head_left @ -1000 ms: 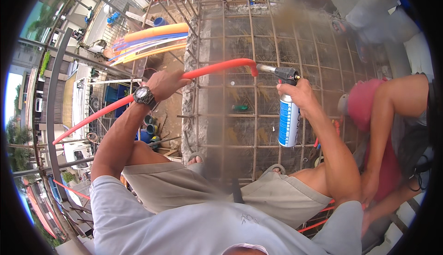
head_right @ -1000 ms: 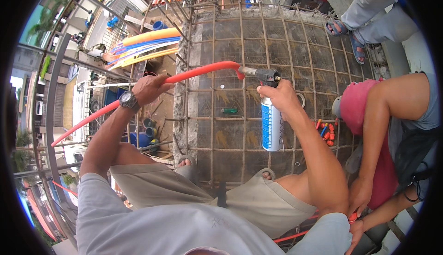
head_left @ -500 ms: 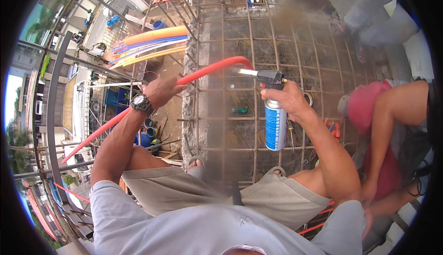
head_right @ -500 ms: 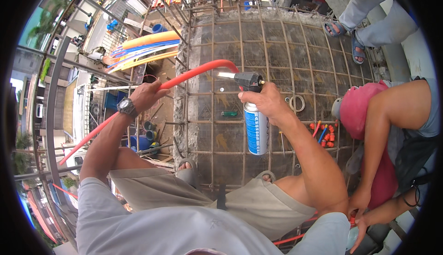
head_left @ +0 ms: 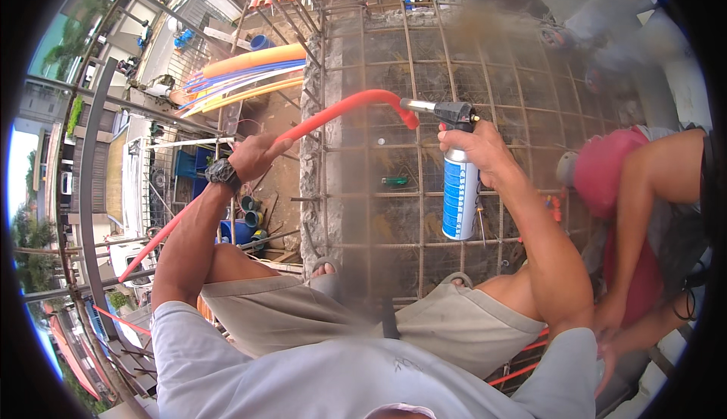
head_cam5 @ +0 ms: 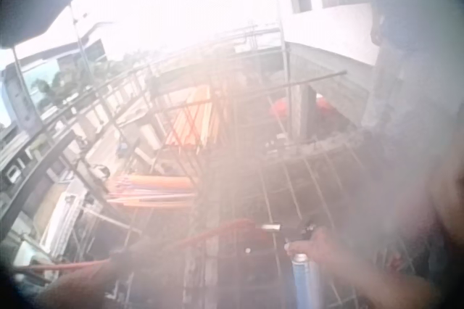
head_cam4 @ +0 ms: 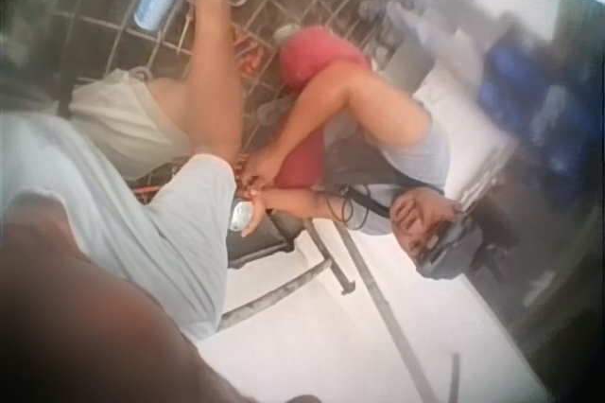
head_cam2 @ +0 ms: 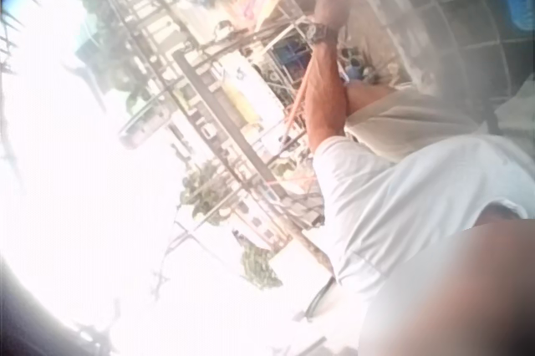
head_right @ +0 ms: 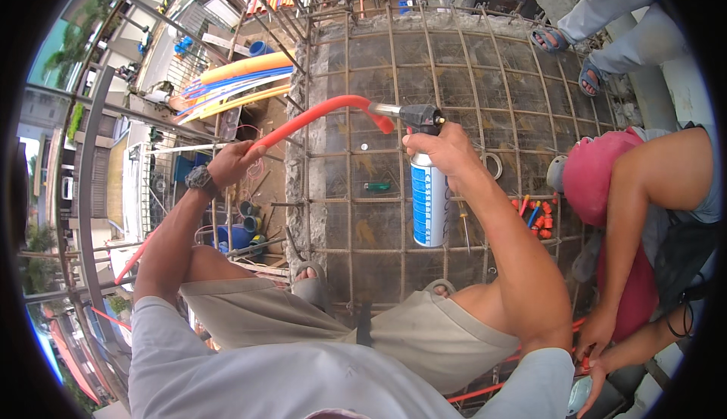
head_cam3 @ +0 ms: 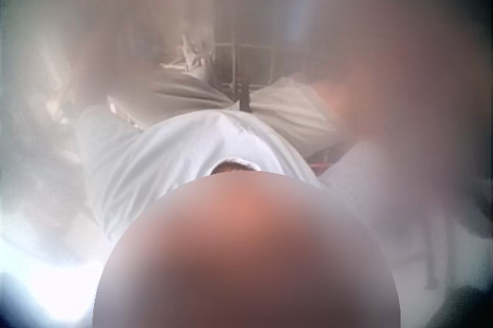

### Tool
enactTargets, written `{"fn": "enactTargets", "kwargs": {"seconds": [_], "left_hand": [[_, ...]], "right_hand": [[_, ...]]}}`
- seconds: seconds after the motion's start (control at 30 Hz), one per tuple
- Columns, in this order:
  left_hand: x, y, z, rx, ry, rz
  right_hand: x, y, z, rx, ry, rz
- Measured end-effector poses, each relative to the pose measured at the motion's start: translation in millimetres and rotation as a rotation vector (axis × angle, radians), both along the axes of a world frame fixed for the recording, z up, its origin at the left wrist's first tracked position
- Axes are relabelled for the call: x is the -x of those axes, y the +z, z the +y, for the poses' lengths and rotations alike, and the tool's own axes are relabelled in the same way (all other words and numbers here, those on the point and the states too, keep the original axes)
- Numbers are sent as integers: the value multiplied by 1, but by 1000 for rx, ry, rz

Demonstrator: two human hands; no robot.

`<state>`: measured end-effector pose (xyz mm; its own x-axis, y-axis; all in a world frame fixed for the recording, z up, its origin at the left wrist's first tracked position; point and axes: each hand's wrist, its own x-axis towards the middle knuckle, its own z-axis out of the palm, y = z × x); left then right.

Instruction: The person uses a blowtorch to heat a red plastic pipe, then bends the heated section by hand. The person repeats the heating and bending process on the same pipe segment multiple times while working on a rebar grid at a construction site.

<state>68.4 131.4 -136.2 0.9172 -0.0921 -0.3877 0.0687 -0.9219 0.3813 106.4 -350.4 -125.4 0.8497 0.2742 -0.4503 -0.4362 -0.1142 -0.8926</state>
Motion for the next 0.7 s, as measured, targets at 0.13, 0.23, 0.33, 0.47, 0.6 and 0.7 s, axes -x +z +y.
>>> {"fn": "enactTargets", "kwargs": {"seconds": [0.13, 0.23, 0.33, 0.47, 0.6, 0.7], "left_hand": [[-1, 2, 3, 57, 60, 18], [-1, 7, 11, 85, 116, 45], [2, 8, 22, 155, 108, 48], [4, 3, 37, 47, 38, -3], [5, 5, 44, -120, -23, 21], [5, 10, 41, -209, -72, 59]], "right_hand": [[0, -3, -1, -29, 77, -34], [-6, -7, -7, 169, -83, -70], [-8, -12, -9, 168, 195, -92], [-10, -15, -8, 137, 207, -123], [-13, -16, -13, 191, 188, -87], [-13, -26, -15, 172, 390, -103]]}}
